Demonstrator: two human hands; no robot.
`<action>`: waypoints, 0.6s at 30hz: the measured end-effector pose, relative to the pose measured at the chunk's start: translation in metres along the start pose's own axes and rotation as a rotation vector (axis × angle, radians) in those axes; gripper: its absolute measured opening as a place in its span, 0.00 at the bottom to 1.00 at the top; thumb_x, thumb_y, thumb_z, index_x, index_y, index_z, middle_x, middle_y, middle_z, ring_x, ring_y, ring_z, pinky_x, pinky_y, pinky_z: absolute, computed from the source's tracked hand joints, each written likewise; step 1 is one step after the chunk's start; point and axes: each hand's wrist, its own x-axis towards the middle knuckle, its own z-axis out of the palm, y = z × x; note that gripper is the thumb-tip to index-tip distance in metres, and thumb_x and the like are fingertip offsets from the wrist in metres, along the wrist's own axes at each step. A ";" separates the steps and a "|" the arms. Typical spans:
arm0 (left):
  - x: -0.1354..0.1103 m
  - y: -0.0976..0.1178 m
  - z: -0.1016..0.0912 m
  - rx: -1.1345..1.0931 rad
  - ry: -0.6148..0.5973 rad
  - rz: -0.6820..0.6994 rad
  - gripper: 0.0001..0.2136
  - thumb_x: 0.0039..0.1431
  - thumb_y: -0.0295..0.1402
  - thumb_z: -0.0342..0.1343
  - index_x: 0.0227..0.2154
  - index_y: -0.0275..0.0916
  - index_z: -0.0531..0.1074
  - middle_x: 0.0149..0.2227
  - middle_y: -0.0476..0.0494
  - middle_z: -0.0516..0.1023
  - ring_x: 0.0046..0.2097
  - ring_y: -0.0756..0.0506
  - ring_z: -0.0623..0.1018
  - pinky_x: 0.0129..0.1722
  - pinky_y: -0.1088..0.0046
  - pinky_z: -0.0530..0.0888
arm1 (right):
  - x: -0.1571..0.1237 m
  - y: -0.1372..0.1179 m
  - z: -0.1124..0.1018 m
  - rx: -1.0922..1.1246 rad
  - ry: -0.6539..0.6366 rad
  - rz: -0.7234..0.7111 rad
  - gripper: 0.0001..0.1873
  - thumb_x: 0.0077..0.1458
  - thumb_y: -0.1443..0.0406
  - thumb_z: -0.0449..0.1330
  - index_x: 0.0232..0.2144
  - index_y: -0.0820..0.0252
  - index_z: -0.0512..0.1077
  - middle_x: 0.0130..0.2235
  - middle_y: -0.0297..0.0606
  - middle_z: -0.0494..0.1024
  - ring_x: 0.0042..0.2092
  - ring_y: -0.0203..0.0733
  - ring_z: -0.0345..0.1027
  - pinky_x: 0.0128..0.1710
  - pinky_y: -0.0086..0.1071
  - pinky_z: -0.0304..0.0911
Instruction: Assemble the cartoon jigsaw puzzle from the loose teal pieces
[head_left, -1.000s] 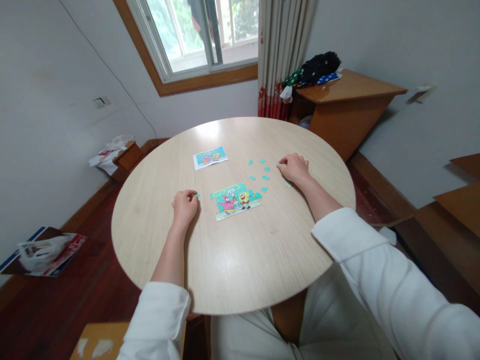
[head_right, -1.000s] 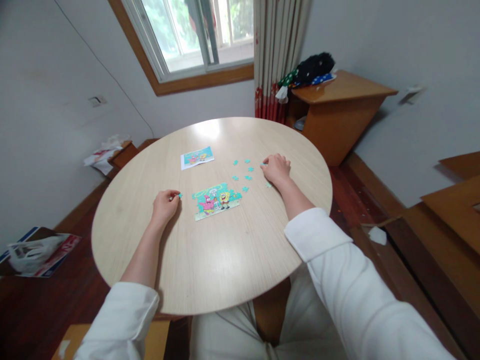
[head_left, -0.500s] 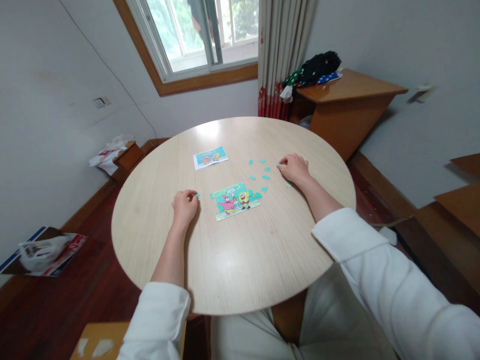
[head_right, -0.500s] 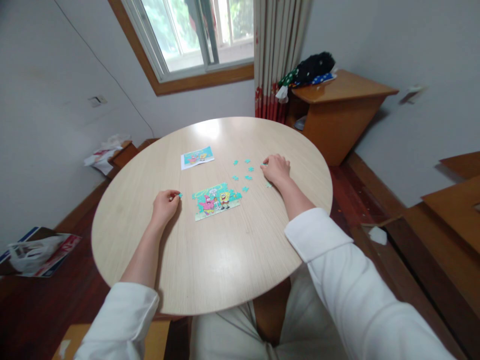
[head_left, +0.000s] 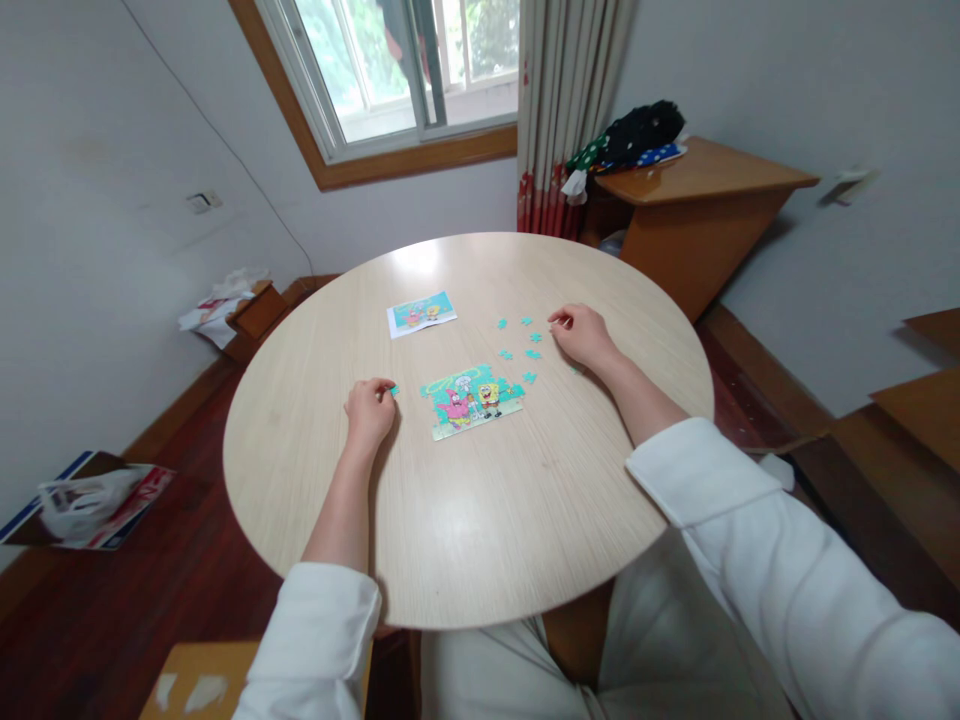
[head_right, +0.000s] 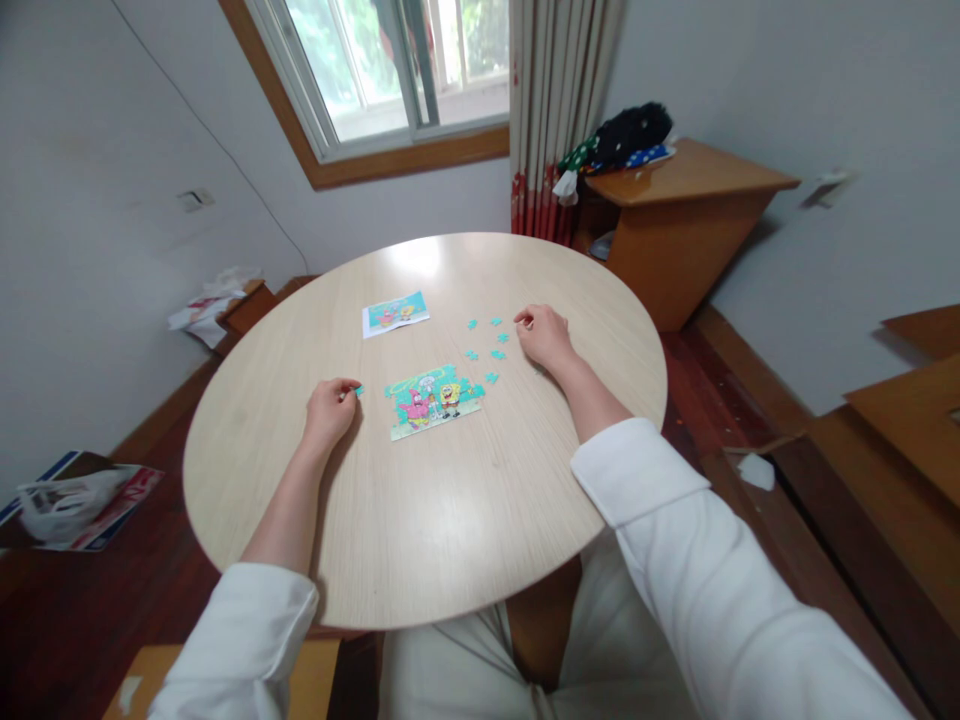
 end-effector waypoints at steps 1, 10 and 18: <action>0.000 0.000 0.000 -0.001 0.001 -0.003 0.13 0.52 0.28 0.46 0.35 0.39 0.76 0.36 0.41 0.75 0.41 0.43 0.74 0.45 0.65 0.68 | -0.001 -0.003 -0.001 0.059 -0.013 -0.026 0.12 0.48 0.69 0.53 0.32 0.61 0.75 0.34 0.41 0.76 0.36 0.41 0.67 0.41 0.35 0.60; 0.003 -0.001 -0.001 -0.051 -0.003 -0.012 0.11 0.51 0.34 0.52 0.34 0.36 0.75 0.36 0.40 0.75 0.39 0.44 0.74 0.43 0.67 0.69 | -0.007 -0.010 -0.011 0.203 -0.143 -0.087 0.10 0.46 0.68 0.56 0.30 0.62 0.77 0.30 0.40 0.78 0.33 0.39 0.68 0.38 0.33 0.61; 0.003 -0.002 -0.002 -0.042 0.006 -0.018 0.10 0.52 0.35 0.53 0.33 0.36 0.75 0.35 0.40 0.75 0.39 0.45 0.74 0.43 0.68 0.69 | -0.002 -0.007 -0.014 0.143 -0.089 -0.049 0.15 0.50 0.70 0.51 0.34 0.61 0.77 0.36 0.42 0.76 0.37 0.42 0.67 0.40 0.36 0.63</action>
